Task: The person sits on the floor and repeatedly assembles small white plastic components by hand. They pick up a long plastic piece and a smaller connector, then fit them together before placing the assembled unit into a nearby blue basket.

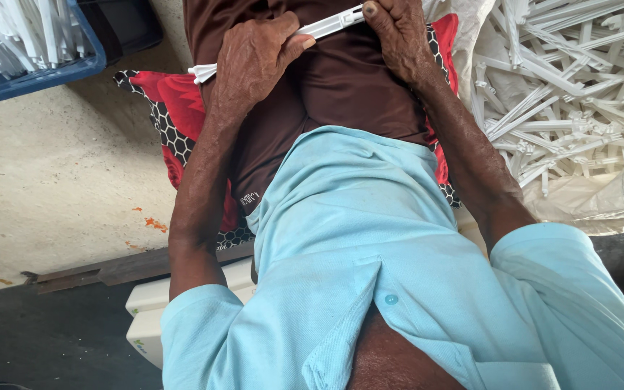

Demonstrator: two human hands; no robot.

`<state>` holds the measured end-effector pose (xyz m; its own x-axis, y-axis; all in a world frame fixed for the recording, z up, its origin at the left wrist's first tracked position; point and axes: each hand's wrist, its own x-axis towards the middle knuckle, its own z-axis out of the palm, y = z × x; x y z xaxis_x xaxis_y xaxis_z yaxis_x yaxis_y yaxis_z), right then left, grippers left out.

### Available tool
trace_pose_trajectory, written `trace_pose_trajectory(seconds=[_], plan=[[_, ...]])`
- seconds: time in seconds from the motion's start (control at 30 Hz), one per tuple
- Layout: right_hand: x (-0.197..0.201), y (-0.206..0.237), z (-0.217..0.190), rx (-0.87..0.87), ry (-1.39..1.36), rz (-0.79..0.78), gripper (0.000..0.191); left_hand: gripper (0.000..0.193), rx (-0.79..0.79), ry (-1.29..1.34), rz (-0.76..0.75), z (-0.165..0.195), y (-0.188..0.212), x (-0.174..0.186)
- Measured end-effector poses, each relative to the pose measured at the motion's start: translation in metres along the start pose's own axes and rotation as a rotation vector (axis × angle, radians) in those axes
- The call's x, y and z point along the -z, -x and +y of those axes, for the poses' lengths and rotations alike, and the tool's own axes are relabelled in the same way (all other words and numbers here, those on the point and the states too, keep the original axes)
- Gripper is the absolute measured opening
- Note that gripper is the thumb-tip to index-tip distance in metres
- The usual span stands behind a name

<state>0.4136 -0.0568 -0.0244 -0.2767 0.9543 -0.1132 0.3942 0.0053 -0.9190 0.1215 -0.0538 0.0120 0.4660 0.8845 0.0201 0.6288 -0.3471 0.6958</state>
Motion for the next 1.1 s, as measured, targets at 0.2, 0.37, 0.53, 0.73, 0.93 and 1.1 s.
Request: trace_pose_trajectory(seconds=[0.2,0.37,0.53,0.73,0.93,1.1], plan=[[-0.001,-0.003,0.007,-0.141,-0.100,-0.025,0.048,0.059,0.015,-0.003,-0.011,0.001,-0.001,0.000],[0.007,0.005,-0.011,0.157,0.041,-0.044,0.043,0.058,0.009,-0.024,0.028,0.002,-0.001,-0.001],[0.006,0.003,-0.011,0.085,0.058,-0.044,0.043,0.058,0.010,-0.043,0.015,0.002,0.001,-0.004],[0.000,-0.009,0.004,-0.163,-0.058,-0.038,0.050,0.058,0.020,-0.036,0.010,0.001,0.000,-0.002],[0.008,0.006,-0.006,0.077,0.045,-0.008,0.045,0.058,0.023,-0.038,0.042,0.005,0.000,-0.002],[0.002,0.004,0.002,-0.018,0.047,0.000,0.049,0.057,0.035,-0.036,0.011,0.009,0.000,0.002]])
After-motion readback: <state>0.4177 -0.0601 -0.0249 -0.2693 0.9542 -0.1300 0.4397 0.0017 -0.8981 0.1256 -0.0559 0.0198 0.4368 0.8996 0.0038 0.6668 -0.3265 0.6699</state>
